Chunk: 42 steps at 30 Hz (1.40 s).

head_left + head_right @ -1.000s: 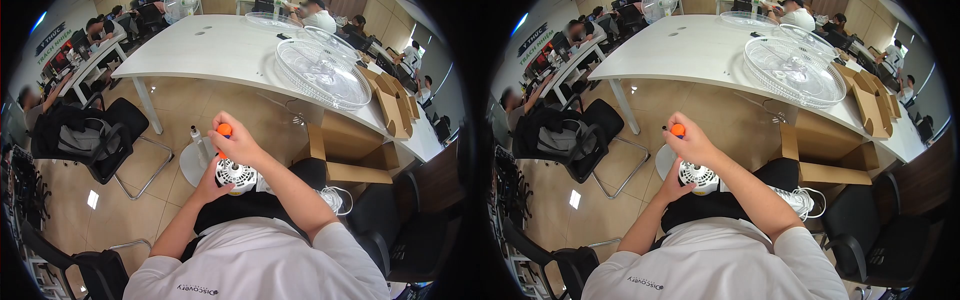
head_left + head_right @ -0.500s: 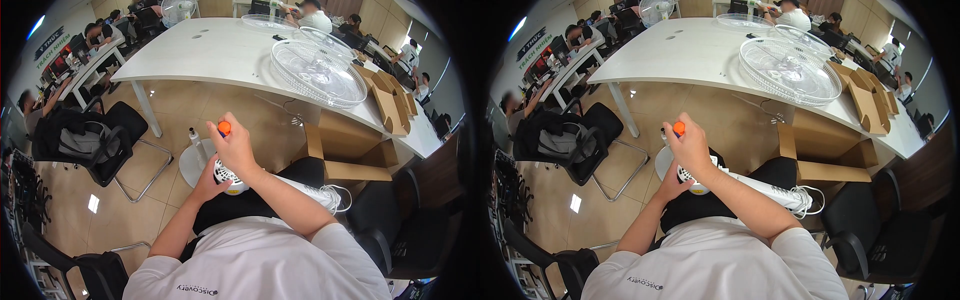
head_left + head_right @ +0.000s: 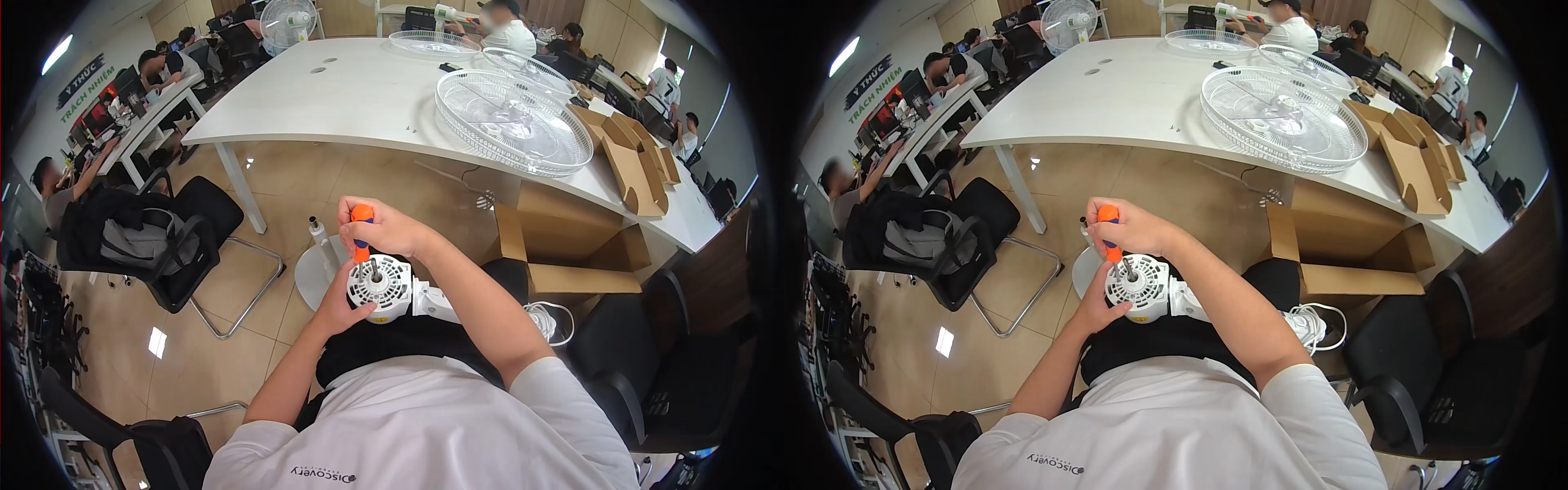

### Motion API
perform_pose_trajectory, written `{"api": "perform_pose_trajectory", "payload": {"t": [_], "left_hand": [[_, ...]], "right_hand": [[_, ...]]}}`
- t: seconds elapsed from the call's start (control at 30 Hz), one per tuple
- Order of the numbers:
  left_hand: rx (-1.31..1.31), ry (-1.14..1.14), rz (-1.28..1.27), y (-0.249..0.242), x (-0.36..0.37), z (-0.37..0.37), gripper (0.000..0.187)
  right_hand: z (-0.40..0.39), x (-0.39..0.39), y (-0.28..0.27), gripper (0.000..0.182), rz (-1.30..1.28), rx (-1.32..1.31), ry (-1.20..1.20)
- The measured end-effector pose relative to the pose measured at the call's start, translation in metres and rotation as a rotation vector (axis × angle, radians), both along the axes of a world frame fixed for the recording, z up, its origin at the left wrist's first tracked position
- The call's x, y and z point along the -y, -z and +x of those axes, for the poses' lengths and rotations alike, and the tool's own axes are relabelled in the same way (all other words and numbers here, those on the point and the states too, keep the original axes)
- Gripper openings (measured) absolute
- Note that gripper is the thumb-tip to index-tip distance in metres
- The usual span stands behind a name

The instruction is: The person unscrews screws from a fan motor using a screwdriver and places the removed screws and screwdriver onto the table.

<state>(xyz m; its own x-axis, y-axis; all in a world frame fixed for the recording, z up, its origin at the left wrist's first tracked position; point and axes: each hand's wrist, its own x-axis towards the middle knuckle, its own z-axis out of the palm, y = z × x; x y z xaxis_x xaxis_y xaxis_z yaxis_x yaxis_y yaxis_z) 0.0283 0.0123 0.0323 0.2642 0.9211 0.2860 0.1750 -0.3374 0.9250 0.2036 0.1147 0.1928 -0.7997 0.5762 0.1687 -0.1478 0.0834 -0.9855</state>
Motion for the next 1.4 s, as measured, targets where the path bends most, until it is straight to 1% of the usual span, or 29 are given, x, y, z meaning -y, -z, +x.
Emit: {"api": "perform_pose_trajectory", "payload": {"t": [0.07,0.1,0.17,0.2,0.23,0.27,0.3,0.33,0.37,0.4,0.43,0.47,0.53,0.57,0.63,0.67,0.73,0.87,0.93,0.97,1.03,1.07,1.13,1.17,1.23,1.27,1.33,1.37,1.4], "left_hand": [[-0.098,-0.013,0.101,-0.004,-0.005,-0.004,0.073],[-0.099,-0.011,0.103,-0.001,-0.011,-0.006,0.073],[0.38,0.007,-0.034,0.008,-0.027,-0.011,0.048],[0.258,-0.022,-0.028,-0.007,-0.032,-0.015,0.041],[0.259,-0.023,-0.029,-0.009,-0.038,-0.018,0.041],[0.247,0.029,-0.121,-0.01,-0.042,-0.021,0.041],[0.233,0.081,-0.212,-0.011,-0.044,-0.023,0.042],[0.233,0.08,-0.209,-0.021,-0.039,-0.015,0.042],[0.24,0.058,-0.124,-0.031,-0.032,-0.002,0.041],[0.248,0.039,-0.041,-0.037,-0.028,0.006,0.04],[0.247,0.041,-0.045,-0.031,-0.029,0.006,0.04],[0.285,0.019,-0.05,-0.02,-0.032,0.006,0.037],[0.321,-0.008,-0.056,-0.012,-0.032,0.007,0.034],[0.323,-0.036,-0.032,-0.007,-0.032,0.009,0.033],[0.324,-0.067,-0.007,-0.008,-0.031,0.009,0.032],[0.34,-0.049,-0.019,-0.008,-0.03,0.008,0.031],[0.356,-0.029,-0.039,-0.011,-0.027,0.008,0.03],[0.373,-0.002,-0.011,-0.007,-0.03,0.004,0.028],[0.384,-0.007,-0.028,-0.007,-0.028,0.006,0.028],[0.422,-0.014,-0.044,-0.007,-0.026,0.008,0.028],[0.463,-0.019,-0.059,-0.006,-0.025,0.01,0.028],[0.471,-0.009,-0.044,-0.004,-0.026,0.01,0.027],[0.479,-0.001,-0.026,-0.007,-0.026,0.011,0.026],[0.496,0.009,-0.016,-0.009,-0.025,0.012,0.024],[0.512,0.021,-0.009,-0.012,-0.025,0.013,0.023],[0.533,0.025,-0.038,-0.011,-0.025,0.011,0.021],[0.555,0.022,-0.061,-0.01,-0.029,0.009,0.02],[0.553,0.033,-0.051,-0.009,-0.03,0.009,0.02],[0.551,0.045,-0.044,-0.011,-0.031,0.009,0.019]], "right_hand": [[0.0,-0.005,0.006,0.012,-0.025,-0.034,-0.039],[-0.001,-0.006,0.008,0.012,-0.016,-0.057,-0.069],[-0.002,-0.005,0.01,0.012,-0.01,-0.08,-0.1],[-0.003,-0.004,0.009,0.013,-0.007,-0.069,-0.117],[-0.004,-0.003,0.007,0.013,-0.002,-0.057,-0.136],[-0.002,-0.002,0.004,0.013,-0.002,-0.056,-0.137],[0.0,0.0,-0.002,0.015,0.006,0.021,-0.079],[0.002,0.002,-0.008,0.016,0.016,0.098,-0.02],[0.003,0.005,-0.015,0.016,0.018,0.096,-0.019],[0.006,0.01,-0.022,0.019,0.06,0.19,0.028],[0.008,0.012,-0.024,0.022,0.1,0.285,0.074],[0.007,0.008,-0.018,0.022,0.096,0.285,0.074],[0.001,0.001,-0.009,0.031,0.597,0.123,0.329],[0.002,0.0,-0.005,0.031,0.596,0.122,0.325],[0.005,0.013,-0.025,0.037,0.93,0.28,0.521],[0.004,0.02,-0.034,0.037,0.929,0.279,0.52],[-0.002,0.033,-0.043,0.038,0.918,0.617,0.542],[-0.007,0.025,-0.039,0.035,0.833,0.58,0.523],[-0.003,0.017,-0.04,0.029,0.794,0.49,0.338],[-0.001,0.015,-0.042,0.029,0.792,0.492,0.338],[0.004,0.012,-0.049,0.024,0.714,0.511,0.138],[0.006,0.009,-0.051,0.024,0.717,0.513,0.136],[0.011,0.002,-0.056,0.028,0.693,0.568,-0.046],[0.013,0.0,-0.057,0.028,0.695,0.568,-0.047],[0.017,-0.003,-0.056,0.031,0.493,0.452,-0.058],[0.015,-0.005,-0.045,0.031,0.494,0.452,-0.057],[0.009,-0.005,-0.023,0.033,0.336,0.076,-0.106],[0.009,0.0,-0.02,0.033,0.336,0.076,-0.111],[0.008,0.01,-0.025,0.029,0.255,0.096,-0.081]]}}
